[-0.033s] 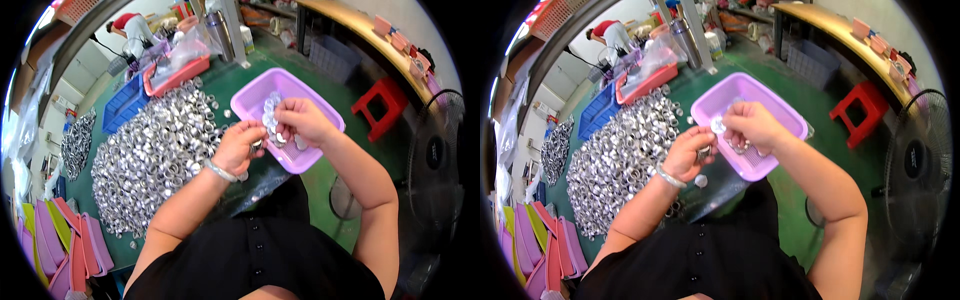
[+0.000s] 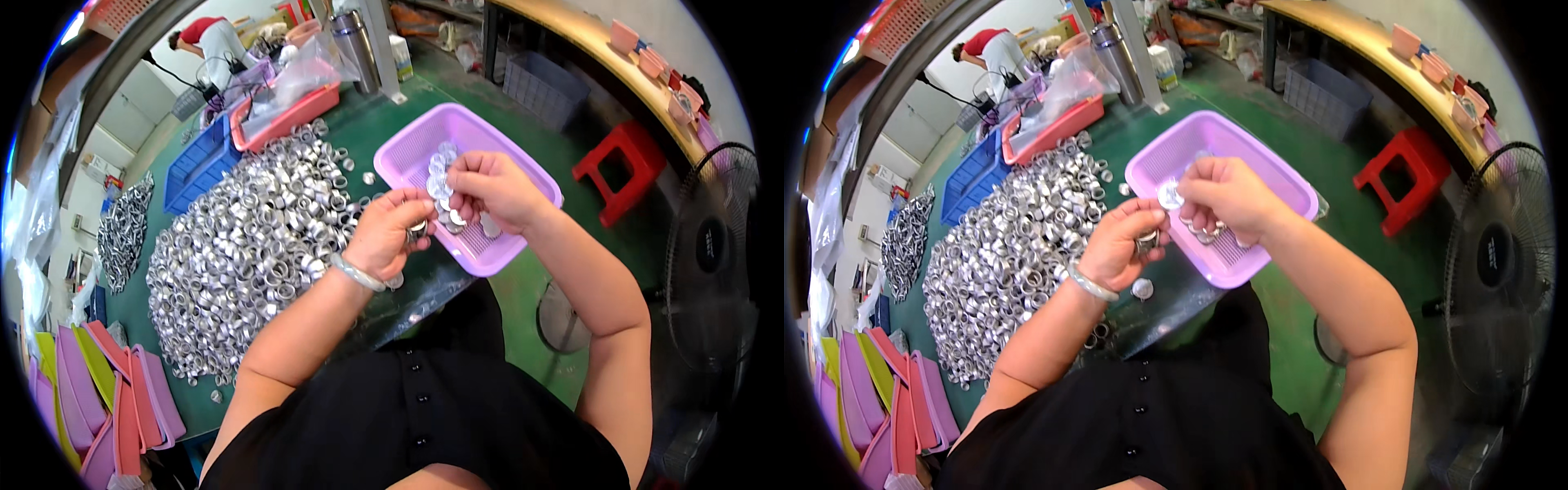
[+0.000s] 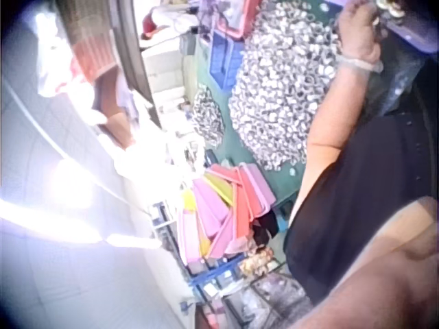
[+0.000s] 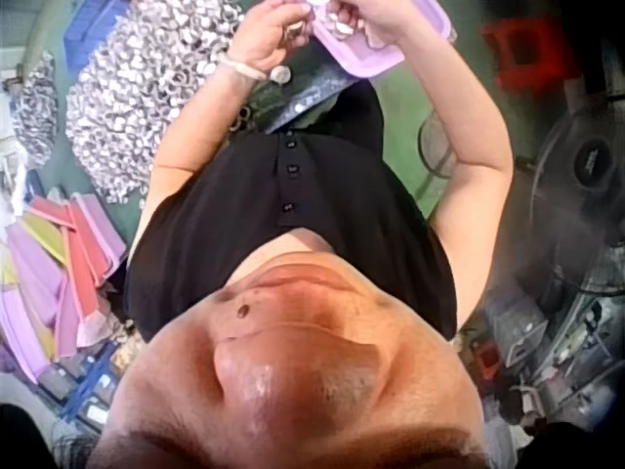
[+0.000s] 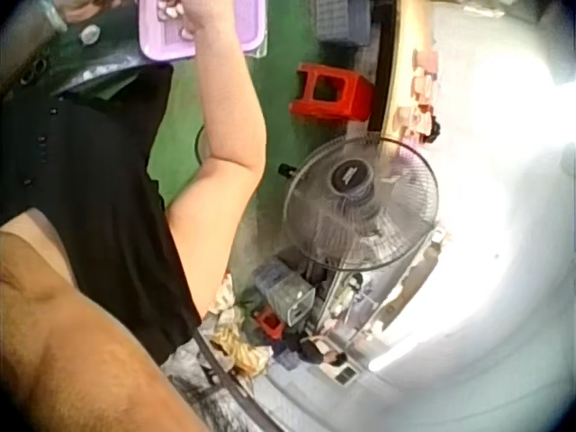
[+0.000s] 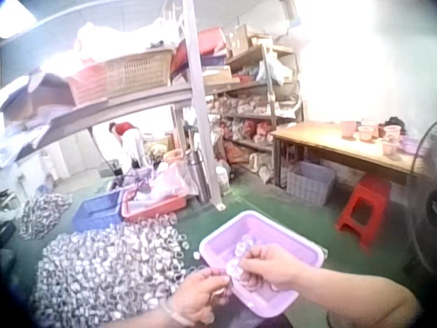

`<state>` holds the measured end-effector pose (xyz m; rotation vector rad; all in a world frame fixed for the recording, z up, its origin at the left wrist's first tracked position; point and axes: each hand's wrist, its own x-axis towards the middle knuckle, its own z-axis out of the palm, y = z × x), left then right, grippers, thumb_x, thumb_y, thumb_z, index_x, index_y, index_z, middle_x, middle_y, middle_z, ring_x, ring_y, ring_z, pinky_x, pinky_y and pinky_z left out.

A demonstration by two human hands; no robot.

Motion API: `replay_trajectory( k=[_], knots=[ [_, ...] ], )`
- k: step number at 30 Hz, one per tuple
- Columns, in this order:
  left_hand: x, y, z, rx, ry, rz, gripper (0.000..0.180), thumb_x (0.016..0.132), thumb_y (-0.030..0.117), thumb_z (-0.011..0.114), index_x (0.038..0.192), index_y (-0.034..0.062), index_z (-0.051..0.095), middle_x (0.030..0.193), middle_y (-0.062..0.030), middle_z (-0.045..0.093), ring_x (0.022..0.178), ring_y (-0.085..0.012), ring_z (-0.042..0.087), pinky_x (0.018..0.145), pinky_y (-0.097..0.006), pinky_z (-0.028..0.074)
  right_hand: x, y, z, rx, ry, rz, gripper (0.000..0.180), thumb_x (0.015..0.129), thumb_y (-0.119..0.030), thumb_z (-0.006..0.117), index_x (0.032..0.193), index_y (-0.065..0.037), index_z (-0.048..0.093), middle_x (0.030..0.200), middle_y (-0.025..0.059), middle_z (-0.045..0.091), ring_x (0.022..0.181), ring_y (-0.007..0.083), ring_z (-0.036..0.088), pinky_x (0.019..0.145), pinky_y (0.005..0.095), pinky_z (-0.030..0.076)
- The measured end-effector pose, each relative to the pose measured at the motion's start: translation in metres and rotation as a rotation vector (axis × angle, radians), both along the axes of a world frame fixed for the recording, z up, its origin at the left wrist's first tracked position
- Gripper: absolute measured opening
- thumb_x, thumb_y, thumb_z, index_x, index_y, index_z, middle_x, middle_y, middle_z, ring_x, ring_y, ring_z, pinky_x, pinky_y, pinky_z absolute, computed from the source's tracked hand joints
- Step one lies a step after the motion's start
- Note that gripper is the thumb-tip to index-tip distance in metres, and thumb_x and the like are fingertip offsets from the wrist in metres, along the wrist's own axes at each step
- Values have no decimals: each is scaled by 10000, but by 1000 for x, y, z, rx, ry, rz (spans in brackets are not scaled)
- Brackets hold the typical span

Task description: The person sorts small silver metal rings and flat discs from a large pile on a green table. They pick up the items by hand, inspect them, and place them into a purple basket. The person then transfers the sorted items into a clear plastic bag and places the bag into a blue bin.

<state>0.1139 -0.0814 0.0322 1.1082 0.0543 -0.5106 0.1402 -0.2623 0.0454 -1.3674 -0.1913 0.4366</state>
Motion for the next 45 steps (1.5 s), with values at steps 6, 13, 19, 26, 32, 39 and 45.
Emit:
replay_trajectory(
  k=[6,13,19,26,32,39,45],
  knots=[
    [-4,2,2,1,-2,-3,88,795,114,558,871,76,535,738,-6,548,638,-106,509,527,-246,400,-5,0,3,15,2,4,81,820,-110,537,791,-36,526,614,38,560,466,76,515,411,177,396],
    [-6,4,7,10,-4,12,106,798,133,565,881,73,539,735,-14,550,638,-112,510,532,-246,400,-7,2,6,28,6,4,74,822,-106,533,796,-38,528,620,37,562,471,74,514,415,174,392],
    [-7,4,5,16,-4,19,121,802,142,569,894,70,538,734,-15,549,639,-111,509,533,-247,400,-7,2,4,21,-1,5,70,822,-102,531,799,-36,530,626,37,564,477,73,516,412,172,391],
    [-5,3,1,28,-17,24,112,806,144,566,887,72,537,725,-10,543,636,-106,508,528,-240,400,-6,2,3,10,-22,2,114,782,-117,567,805,-9,539,632,54,570,487,83,518,419,190,392],
    [-3,3,-1,46,-40,38,94,807,136,566,872,73,538,724,-10,561,625,-95,521,514,-220,402,-6,4,5,-38,-40,4,61,812,-91,534,800,-31,531,632,42,569,484,75,524,412,169,396],
    [-3,2,-2,72,-73,35,93,807,130,563,870,67,539,720,-8,553,623,-100,514,509,-224,399,-5,3,4,-34,-46,5,69,811,-96,541,796,-29,532,632,45,570,480,77,523,416,170,400],
    [-7,3,-5,136,-106,86,114,802,139,579,876,60,545,727,-11,572,617,-100,534,504,-222,404,-4,9,2,-38,-11,3,74,804,-93,544,781,-25,527,617,49,563,469,83,515,410,186,399]
  ],
)
